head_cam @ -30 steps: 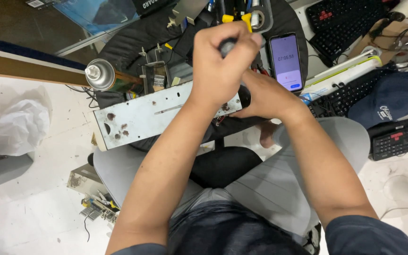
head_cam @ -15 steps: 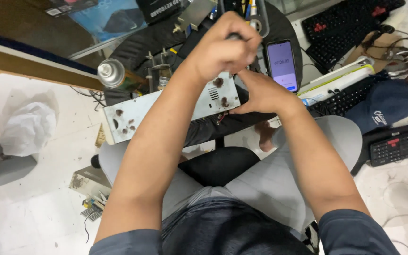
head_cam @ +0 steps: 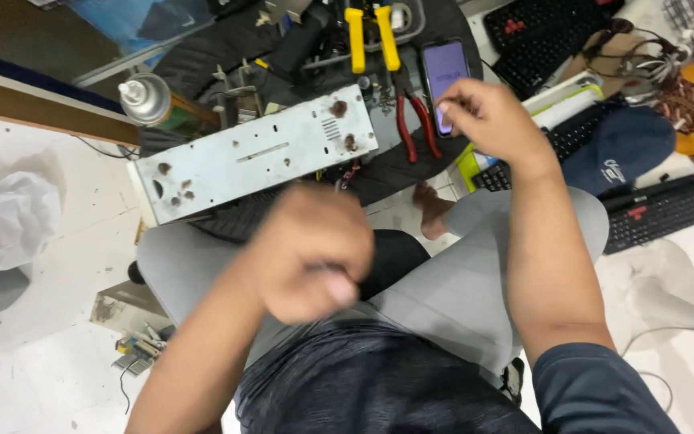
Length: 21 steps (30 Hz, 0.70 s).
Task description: The person sits cross-legged and works on a white metal electronic chassis placed on their lap. They use a screwdriver to tighten screws on the chassis, flip it over to access the internal components, and continue adjusting parts with the screwdriver.
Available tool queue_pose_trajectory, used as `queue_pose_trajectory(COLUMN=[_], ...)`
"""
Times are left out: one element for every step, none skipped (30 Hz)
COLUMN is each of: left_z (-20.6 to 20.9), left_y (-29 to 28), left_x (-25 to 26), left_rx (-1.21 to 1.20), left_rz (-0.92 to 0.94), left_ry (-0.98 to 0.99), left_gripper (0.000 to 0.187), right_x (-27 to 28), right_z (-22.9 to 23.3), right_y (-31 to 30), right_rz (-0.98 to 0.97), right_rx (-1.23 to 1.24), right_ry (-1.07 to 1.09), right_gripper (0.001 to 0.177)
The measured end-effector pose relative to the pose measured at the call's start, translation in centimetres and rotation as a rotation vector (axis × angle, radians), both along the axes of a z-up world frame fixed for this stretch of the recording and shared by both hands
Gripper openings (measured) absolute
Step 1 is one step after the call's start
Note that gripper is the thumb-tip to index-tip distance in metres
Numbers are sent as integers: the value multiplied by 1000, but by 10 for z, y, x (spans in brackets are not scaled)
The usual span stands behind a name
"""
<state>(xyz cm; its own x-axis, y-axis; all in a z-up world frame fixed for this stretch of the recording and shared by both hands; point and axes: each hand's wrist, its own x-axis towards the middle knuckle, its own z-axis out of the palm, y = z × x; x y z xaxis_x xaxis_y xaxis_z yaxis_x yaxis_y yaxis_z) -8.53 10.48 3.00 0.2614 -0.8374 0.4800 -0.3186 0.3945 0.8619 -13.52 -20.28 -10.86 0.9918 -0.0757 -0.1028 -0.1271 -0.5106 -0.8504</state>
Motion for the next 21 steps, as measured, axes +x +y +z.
queue_pose_trajectory(left_z=[-25, -50, -76, -101, -126, -153, -180, -207, -221, -234, -247, -252, -256, -260, -258, -257, -256, -252, -248, -244, -253], left_y=[1, 1, 2, 6, 10, 15, 21, 28, 34, 40, 47, 51, 55, 58, 58, 57, 56, 56, 56, 56, 60], left_x=[-18, -35, -45, -57, -70, -74, -78, -83, -81, -80, -80, -79, -78, -74, -76, -81, -85, -88, -92, -99, -98], left_rx=[33, 63, 56, 109, 162, 165, 187, 213, 221, 229, 238, 247, 235, 220, 227, 175, 123, 128, 114, 102, 109], left_rz=[-19, -39, -46, -49, -52, -48, -14, 23, 31, 84, 137, 145, 166, 196, 213, 195, 178, 195, 206, 217, 233], left_ry=[-71, -145, -142, -301, -460, -457, -546, -634, -630, -674, -719, -717, -718, -725, -729, -723, -717, -721, -716, -706, -705], left_gripper=[43, 29, 29, 26, 24, 24, 26, 28, 28, 26, 26, 26, 26, 26, 26, 30, 35, 35, 31, 27, 27], right_x=[-4, -7, -8, -9, -11, -17, -23, -27, -29, -32, -35, -37, -38, -35, -35, -37, -38, -37, -36, -38, -36], right_z=[-11, -20, -30, -42, -53, -56, -58, -61, -60, -60, -60, -53, -45, -36, -45, -54, -63, -63, -62, -62, -63], right_y=[-1, -3, -1, 4, 11, 21, 31, 43, 50, 58, 66, 74, 83, 91, 98, 104, 109, 116, 123, 130, 135], right_rz=[21, 40, 33, 102, 171, 177, 234, 296, 308, 297, 287, 299, 285, 275, 291, 226, 161, 177, 192, 208, 224], right_rx=[-8, -18, -24, -57, -90, -89, -135, -181, -179, -193, -208, -206, -201, -204, -209, -168, -127, -133, -137, -140, -145], right_ry=[75, 148, 152, 312, 473, 475, 520, 565, 567, 589, 611, 610, 600, 583, 575, 573, 571, 566, 587, 613, 613], right_gripper=[14, 18, 18, 21, 25, 25, 25, 25, 25, 25, 24, 24, 30, 36, 36, 35, 35, 35, 37, 38, 38])
